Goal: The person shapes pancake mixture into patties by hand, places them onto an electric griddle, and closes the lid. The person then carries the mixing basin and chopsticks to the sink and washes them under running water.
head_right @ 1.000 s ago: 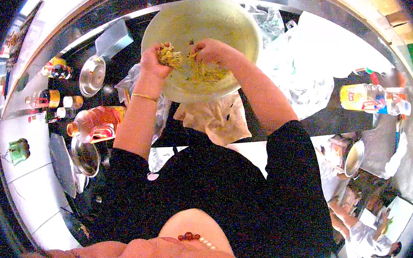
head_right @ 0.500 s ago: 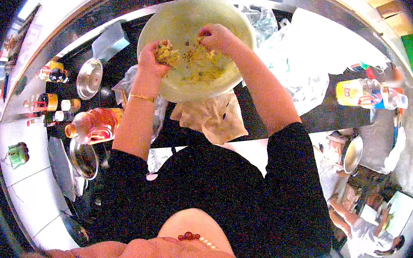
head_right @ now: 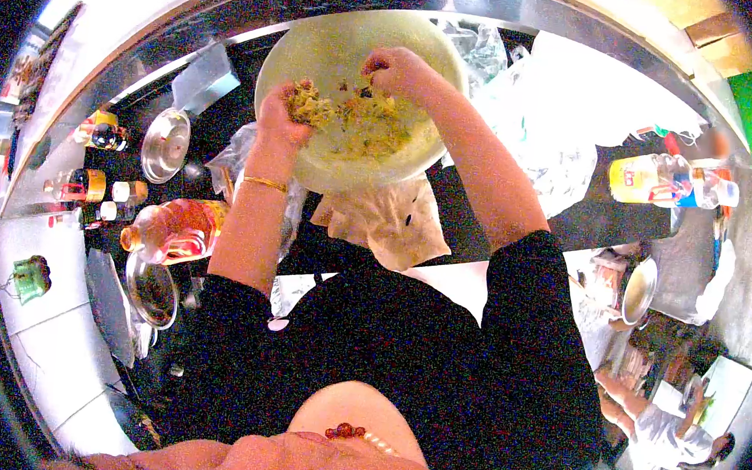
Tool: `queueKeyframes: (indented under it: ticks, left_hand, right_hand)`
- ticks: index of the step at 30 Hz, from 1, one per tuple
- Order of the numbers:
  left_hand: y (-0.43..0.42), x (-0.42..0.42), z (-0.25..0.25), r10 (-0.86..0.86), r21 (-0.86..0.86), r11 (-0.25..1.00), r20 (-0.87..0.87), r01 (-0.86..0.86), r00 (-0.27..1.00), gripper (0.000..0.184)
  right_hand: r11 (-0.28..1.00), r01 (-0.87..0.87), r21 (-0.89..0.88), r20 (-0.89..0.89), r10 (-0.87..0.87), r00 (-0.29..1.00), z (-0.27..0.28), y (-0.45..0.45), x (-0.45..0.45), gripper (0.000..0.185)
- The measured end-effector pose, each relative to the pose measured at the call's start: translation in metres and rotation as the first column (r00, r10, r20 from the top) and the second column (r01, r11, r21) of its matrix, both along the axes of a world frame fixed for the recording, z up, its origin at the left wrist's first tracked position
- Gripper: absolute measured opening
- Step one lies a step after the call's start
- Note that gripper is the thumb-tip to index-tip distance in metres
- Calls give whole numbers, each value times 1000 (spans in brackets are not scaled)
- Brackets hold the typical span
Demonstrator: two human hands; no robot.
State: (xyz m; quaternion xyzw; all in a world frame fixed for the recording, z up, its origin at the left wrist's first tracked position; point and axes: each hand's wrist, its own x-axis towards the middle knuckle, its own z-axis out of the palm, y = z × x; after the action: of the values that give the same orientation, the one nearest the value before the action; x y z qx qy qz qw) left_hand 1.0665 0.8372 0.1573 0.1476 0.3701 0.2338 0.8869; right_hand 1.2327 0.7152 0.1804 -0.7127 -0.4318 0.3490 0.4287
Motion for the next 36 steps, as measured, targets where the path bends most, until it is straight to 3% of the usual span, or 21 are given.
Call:
queueKeyframes:
  ticks: [1,4,7,10,16,18,22,23,24,26,27,29,32,33,36]
  left_hand:
    - [1,0,-2,4,-9,1000,1,-4,1000,20]
    - [1,0,-4,19,-27,999,-3,-19,1000,20]
    - [-2,0,3,45,-28,999,-2,-45,999,21]
    - [1,0,-3,39,-17,999,-5,-39,999,20]
    - [4,0,-10,20,-35,999,-18,-21,1000,20]
    - [-1,2,-3,39,-25,999,-48,-41,998,21]
    - [2,7,-21,-13,-43,999,114,18,993,22]
    - [-5,9,-10,-37,-33,999,146,42,989,22]
    - [-9,10,-4,-61,-24,998,176,66,982,22]
    - [7,11,-42,-139,-3,989,339,149,930,21]
    - [9,10,-44,-175,10,982,417,188,892,21]
    - [-3,10,-30,-73,22,997,316,69,946,20]
    - [-10,12,-6,42,-36,999,242,-34,969,20]
    - [-10,14,-5,74,-71,996,231,-59,970,21]
    - [6,10,-52,-134,22,989,575,148,807,22]
  right_hand:
    - [999,49,20,-142,-46,989,1,0,-1,19]
    - [992,-109,-71,293,125,948,-4,1,3,18]
    - [1000,30,-2,-14,-30,999,12,-1,0,19]
    - [997,-53,-62,139,61,988,11,1,3,19]
    - [999,-38,25,-132,41,990,19,4,2,17]
    - [995,1,102,-346,35,938,37,4,-10,17]
    - [990,14,137,-631,77,772,52,10,-35,15]
    - [976,-99,192,-201,137,970,47,14,-47,18]
    - [970,-143,198,49,136,989,31,21,-55,20]
    - [957,-230,174,521,109,847,0,30,-66,23]
    - [940,-269,208,508,131,851,4,28,-70,23]
    - [899,-343,274,479,182,859,16,23,-77,24]
    - [923,-111,368,561,-126,818,20,23,-72,23]
    - [941,-140,308,560,-60,826,18,23,-73,23]
    - [952,-227,205,544,82,835,8,31,-77,24]
